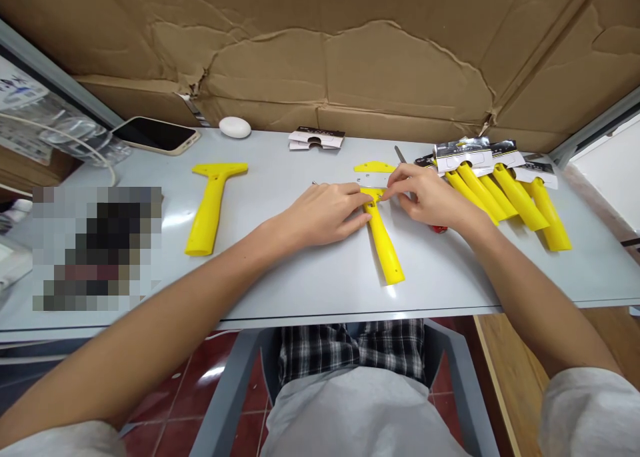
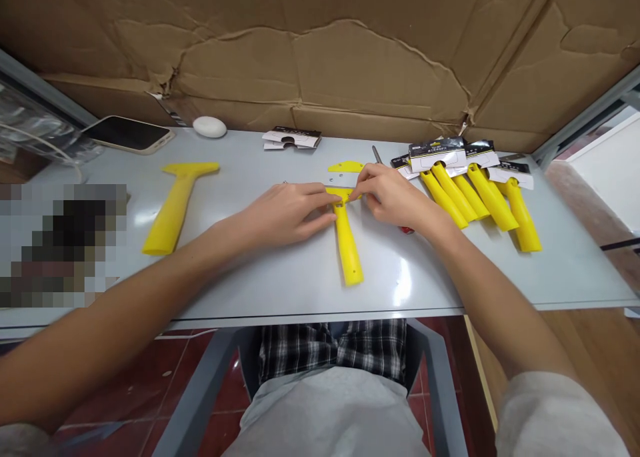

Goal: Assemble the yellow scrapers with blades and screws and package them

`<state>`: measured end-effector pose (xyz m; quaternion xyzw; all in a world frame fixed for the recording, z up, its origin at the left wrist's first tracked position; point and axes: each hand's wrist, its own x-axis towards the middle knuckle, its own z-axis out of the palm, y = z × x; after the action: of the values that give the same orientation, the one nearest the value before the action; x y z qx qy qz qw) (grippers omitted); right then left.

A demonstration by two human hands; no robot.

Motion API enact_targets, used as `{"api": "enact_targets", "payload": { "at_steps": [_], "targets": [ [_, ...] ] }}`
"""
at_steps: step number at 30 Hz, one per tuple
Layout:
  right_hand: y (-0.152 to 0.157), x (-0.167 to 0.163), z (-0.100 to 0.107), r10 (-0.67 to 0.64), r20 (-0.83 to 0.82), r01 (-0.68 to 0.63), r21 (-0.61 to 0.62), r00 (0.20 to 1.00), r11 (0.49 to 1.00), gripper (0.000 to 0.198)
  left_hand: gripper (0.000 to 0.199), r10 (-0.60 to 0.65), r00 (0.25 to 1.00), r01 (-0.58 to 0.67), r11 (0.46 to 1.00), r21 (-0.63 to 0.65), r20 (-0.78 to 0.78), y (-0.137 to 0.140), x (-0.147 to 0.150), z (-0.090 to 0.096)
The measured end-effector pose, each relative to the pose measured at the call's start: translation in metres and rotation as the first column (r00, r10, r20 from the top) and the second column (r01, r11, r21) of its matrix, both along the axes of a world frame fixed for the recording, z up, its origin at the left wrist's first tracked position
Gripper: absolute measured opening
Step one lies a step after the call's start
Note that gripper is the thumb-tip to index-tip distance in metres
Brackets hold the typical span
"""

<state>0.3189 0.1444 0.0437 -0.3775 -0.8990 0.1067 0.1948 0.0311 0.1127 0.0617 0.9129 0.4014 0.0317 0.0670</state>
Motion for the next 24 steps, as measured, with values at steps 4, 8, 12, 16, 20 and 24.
{"api": "enact_targets", "payload": {
  "at_steps": [4, 8, 12, 16, 20, 24],
  "targets": [
    [0.0001, 0.0003, -0.0008, -0.016, -0.005, 0.016, 0.002, 1.000, 1.000, 0.049, 0.046, -0.005, 1.000, 0.005, 1.000, 0.015, -0.009, -0.0002, -0.0007, -0.0007],
    [0.0010, 0.0001, -0.0025, -0.020, 0.000, 0.020, 0.001, 1.000, 1.000, 0.049, 0.048, -0.029, 1.000, 0.029, 0.999, 0.017, 0.009, 0.0011, -0.0020, -0.0033],
    [0.0017, -0.0003, -0.0048, -0.034, 0.019, 0.034, 0.000, 0.999, 0.999, 0.051, 0.049, -0.045, 0.999, 0.045, 0.999, 0.013, 0.031, 0.0016, -0.0040, -0.0045],
    [0.0019, -0.0003, -0.0063, -0.041, 0.028, 0.041, -0.004, 0.999, 0.999, 0.052, 0.049, -0.059, 0.996, 0.059, 0.998, 0.016, 0.059, 0.0022, -0.0061, -0.0054],
    [0.0013, -0.0011, -0.0053, -0.055, 0.046, 0.056, -0.009, 0.997, 0.998, 0.053, 0.051, -0.059, 0.997, 0.058, 0.998, 0.014, 0.059, 0.0026, -0.0060, -0.0062],
    [0.0009, -0.0020, -0.0050, -0.061, 0.052, 0.062, -0.010, 0.997, 0.998, 0.053, 0.051, -0.060, 0.997, 0.059, 0.998, 0.014, 0.053, 0.0021, -0.0048, -0.0060]
  ]
}}
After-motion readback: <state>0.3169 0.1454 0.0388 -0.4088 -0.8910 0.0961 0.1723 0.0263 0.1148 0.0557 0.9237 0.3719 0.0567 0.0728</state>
